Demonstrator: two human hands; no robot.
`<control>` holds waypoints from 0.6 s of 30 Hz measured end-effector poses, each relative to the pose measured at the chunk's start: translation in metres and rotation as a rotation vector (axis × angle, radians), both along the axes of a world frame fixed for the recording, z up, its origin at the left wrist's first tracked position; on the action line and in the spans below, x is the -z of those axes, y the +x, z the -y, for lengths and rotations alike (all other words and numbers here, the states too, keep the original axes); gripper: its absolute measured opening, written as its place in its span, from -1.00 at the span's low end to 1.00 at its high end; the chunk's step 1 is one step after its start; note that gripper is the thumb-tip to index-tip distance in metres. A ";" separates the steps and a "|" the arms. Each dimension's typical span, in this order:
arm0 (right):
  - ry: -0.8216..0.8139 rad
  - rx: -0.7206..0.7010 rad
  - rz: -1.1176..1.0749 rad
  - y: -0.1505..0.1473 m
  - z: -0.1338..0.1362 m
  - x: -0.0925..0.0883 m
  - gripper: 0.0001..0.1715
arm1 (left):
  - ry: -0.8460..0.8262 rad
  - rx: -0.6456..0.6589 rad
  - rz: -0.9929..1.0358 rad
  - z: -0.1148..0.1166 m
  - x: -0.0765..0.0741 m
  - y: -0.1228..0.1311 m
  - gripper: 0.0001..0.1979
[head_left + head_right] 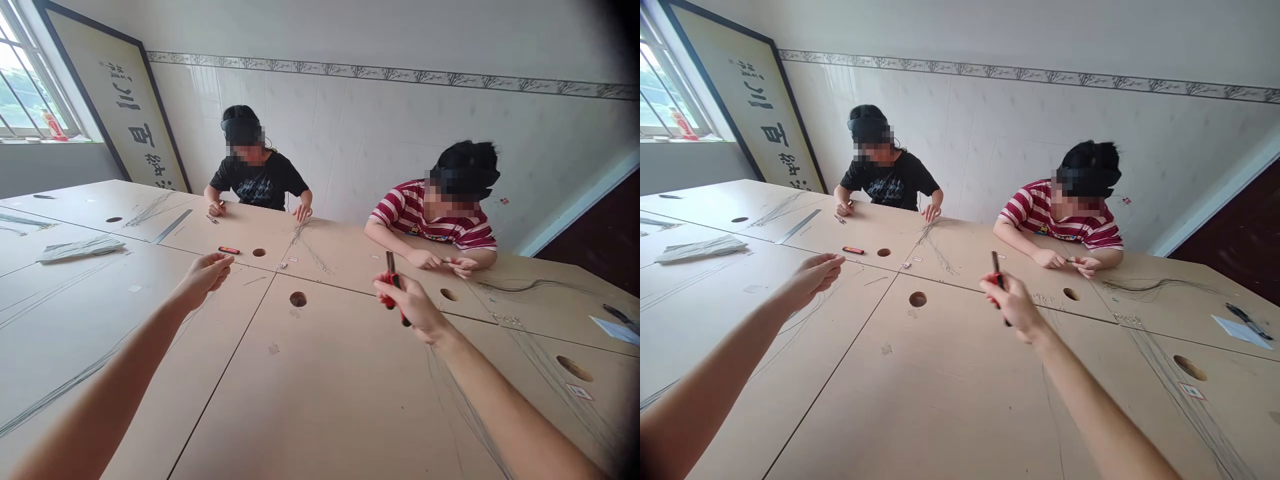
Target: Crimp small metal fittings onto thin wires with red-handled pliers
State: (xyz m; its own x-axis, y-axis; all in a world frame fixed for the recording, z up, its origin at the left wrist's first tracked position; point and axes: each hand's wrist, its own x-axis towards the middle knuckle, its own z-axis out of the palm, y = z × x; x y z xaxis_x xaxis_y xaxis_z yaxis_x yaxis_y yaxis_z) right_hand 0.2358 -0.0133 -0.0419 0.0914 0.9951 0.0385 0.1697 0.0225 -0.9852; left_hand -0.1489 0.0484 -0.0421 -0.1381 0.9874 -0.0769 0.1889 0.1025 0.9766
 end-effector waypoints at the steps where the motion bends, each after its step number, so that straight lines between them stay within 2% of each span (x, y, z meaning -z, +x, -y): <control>1: -0.031 -0.050 -0.071 -0.019 0.007 0.000 -0.58 | 0.014 0.045 0.003 0.008 -0.006 0.011 -0.71; 4: -0.110 -0.200 -0.252 -0.072 0.028 0.000 -0.52 | 0.051 0.169 -0.006 0.029 -0.017 0.044 -0.69; 6: -0.161 -0.288 -0.360 -0.099 0.039 0.000 -0.51 | 0.079 0.234 -0.022 0.042 -0.018 0.066 -0.69; 8: -0.177 -0.299 -0.476 -0.116 0.044 0.001 -0.50 | 0.104 0.292 -0.048 0.054 -0.016 0.086 -0.69; 10: -0.198 -0.230 -0.627 -0.125 0.046 0.005 -0.52 | 0.131 0.346 -0.076 0.064 -0.011 0.104 -0.70; 12: -0.196 -0.159 -0.687 -0.126 0.044 0.010 -0.54 | 0.157 0.394 -0.095 0.072 -0.006 0.119 -0.72; 18: -0.153 -0.018 -0.695 -0.112 0.041 0.025 -0.59 | 0.199 0.443 -0.167 0.085 0.004 0.147 -0.74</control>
State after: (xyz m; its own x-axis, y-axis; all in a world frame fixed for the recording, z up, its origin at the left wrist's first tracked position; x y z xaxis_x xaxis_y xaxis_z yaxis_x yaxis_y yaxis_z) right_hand 0.1242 -0.0544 -0.0672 0.0279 0.9862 -0.1633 -0.4982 -0.1279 -0.8576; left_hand -0.0022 -0.0363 -0.0459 0.3025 0.9472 0.1062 0.3273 -0.2079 0.9218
